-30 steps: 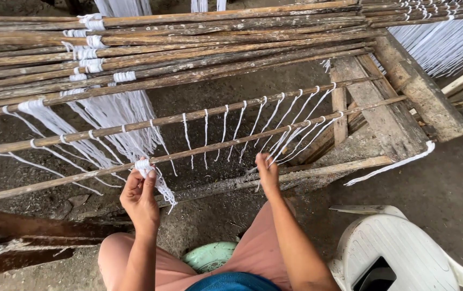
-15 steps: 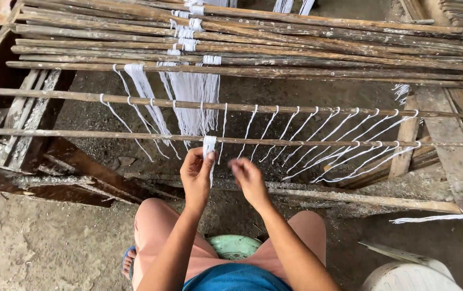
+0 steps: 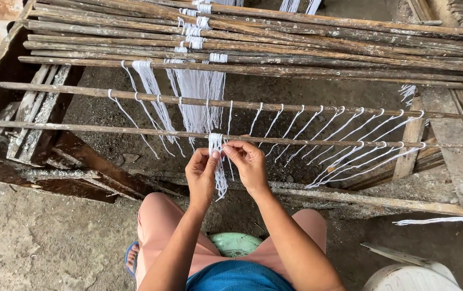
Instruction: Weaving cotton wicks onto wooden sticks using a manual frame for candle production
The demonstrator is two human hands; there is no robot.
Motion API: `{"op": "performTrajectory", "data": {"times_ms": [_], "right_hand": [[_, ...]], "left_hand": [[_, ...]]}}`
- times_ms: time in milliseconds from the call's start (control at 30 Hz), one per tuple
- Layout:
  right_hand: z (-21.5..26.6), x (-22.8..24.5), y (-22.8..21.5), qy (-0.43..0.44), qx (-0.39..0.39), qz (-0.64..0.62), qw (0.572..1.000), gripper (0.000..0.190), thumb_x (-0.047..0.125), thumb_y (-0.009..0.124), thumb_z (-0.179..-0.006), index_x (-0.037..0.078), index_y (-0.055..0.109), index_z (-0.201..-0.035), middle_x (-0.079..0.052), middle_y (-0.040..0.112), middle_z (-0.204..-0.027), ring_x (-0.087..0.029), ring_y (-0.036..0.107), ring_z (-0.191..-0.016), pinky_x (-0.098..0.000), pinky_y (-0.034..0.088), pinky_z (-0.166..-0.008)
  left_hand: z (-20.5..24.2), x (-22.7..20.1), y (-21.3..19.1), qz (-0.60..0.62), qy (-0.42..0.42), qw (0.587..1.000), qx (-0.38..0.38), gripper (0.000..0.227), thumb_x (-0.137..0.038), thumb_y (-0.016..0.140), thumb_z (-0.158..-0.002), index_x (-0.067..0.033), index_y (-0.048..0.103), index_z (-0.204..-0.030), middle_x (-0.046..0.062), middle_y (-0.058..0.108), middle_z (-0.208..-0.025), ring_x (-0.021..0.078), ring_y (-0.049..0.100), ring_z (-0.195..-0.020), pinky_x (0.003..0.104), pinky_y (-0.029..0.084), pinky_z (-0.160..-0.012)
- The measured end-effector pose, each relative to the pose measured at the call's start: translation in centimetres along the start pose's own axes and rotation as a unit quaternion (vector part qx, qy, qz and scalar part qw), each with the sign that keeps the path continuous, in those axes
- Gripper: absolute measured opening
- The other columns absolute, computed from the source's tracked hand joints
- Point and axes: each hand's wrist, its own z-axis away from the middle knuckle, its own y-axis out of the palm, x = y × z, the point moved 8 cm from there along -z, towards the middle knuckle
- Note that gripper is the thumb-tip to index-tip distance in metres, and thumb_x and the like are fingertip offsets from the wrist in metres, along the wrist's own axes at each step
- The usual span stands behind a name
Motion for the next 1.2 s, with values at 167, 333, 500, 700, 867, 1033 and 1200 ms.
{"op": "performTrajectory", "data": {"times_ms": [167, 333, 500, 700, 867, 1033, 1200], "right_hand": [[-0.4, -2.1, -1.9, 0.057, -0.012, -0.093, 0.994, 0.013, 0.01, 0.075, -0.093, 0.005, 0.077, -0.105, -0.007, 0.075, -0.097, -0.01, 0.063, -0.09, -0.0262, 0.053, -0.087], [0.3, -2.7, -1.4, 0.156, 0.089, -0.271, 0.946, 0.021, 0.017, 0.062, -0.094, 0.008, 0.058, -0.112, -0.01, 0.064, -0.089, -0.015, 0.061, -0.076, -0.0319, 0.054, -0.084], [-0.2, -2.9, -0.1, 0.114, 0.082, -0.129, 0.982, 0.03, 0.007, 0.072, -0.092, -0.006, 0.067, -0.119, -0.005, 0.061, -0.09, -0.005, 0.051, -0.064, -0.0246, 0.059, -0.065], [-1.0, -4.4, 0.4, 0.102, 0.047, -0.078, 0.991, 0.016, 0.01, 0.077, -0.092, 0.004, 0.07, -0.105, -0.003, 0.062, -0.086, -0.003, 0.052, -0.057, -0.0154, 0.046, -0.043], [-0.9, -5.1, -0.2, 0.124, 0.026, -0.084, 0.988, 0.013, 0.01, 0.077, -0.092, 0.004, 0.073, -0.103, -0.002, 0.064, -0.084, -0.003, 0.052, -0.06, -0.0125, 0.041, -0.039], [-0.5, -3.1, 0.0, 0.154, -0.017, -0.126, 0.98, 0.016, 0.013, 0.076, -0.091, 0.005, 0.077, -0.106, -0.002, 0.064, -0.074, -0.004, 0.048, -0.054, -0.0101, 0.03, -0.036], [-0.5, -2.2, -0.3, 0.135, -0.007, -0.211, 0.968, 0.015, 0.012, 0.067, -0.097, 0.009, 0.071, -0.111, -0.003, 0.069, -0.087, -0.002, 0.047, -0.05, -0.0098, 0.027, -0.034]], "left_hand": [[-0.5, -0.6, -0.3, -0.011, -0.003, 1.0, -0.015, 0.013, -0.012, 0.07, -0.099, -0.0045, 0.069, -0.089, 0.002, 0.06, -0.076, 0.0101, 0.054, -0.08, 0.031, 0.051, -0.079], [-0.8, -0.6, -0.3, -0.05, -0.019, 0.998, -0.022, 0.014, -0.015, 0.071, -0.099, -0.0054, 0.071, -0.089, 0.0, 0.063, -0.076, 0.0097, 0.055, -0.083, 0.031, 0.052, -0.081], [-0.8, -0.4, -0.1, -0.053, -0.01, 0.998, -0.015, 0.016, -0.015, 0.071, -0.099, -0.0049, 0.071, -0.088, 0.0, 0.059, -0.073, 0.0108, 0.052, -0.081, 0.031, 0.051, -0.078], [-0.5, 0.8, 0.1, -0.029, 0.014, 0.999, 0.002, 0.017, -0.015, 0.066, -0.103, -0.0062, 0.064, -0.088, -0.001, 0.052, -0.071, 0.0089, 0.049, -0.073, 0.027, 0.045, -0.071], [0.6, -1.5, 2.0, -0.005, 0.018, 1.0, 0.01, 0.017, -0.017, 0.061, -0.105, -0.0043, 0.061, -0.093, 0.003, 0.058, -0.073, 0.012, 0.058, -0.069, 0.029, 0.049, -0.071], [0.6, -0.2, 1.4, 0.008, -0.022, 0.999, 0.031, 0.026, -0.03, 0.054, -0.108, -0.0068, 0.065, -0.102, 0.006, 0.058, -0.073, 0.0106, 0.046, -0.066, 0.027, 0.041, -0.068], [-0.1, 0.6, 0.8, 0.013, -0.021, 1.0, 0.013, 0.026, -0.028, 0.059, -0.106, -0.006, 0.072, -0.107, 0.011, 0.072, -0.086, 0.0121, 0.055, -0.076, 0.027, 0.046, -0.082]]}}
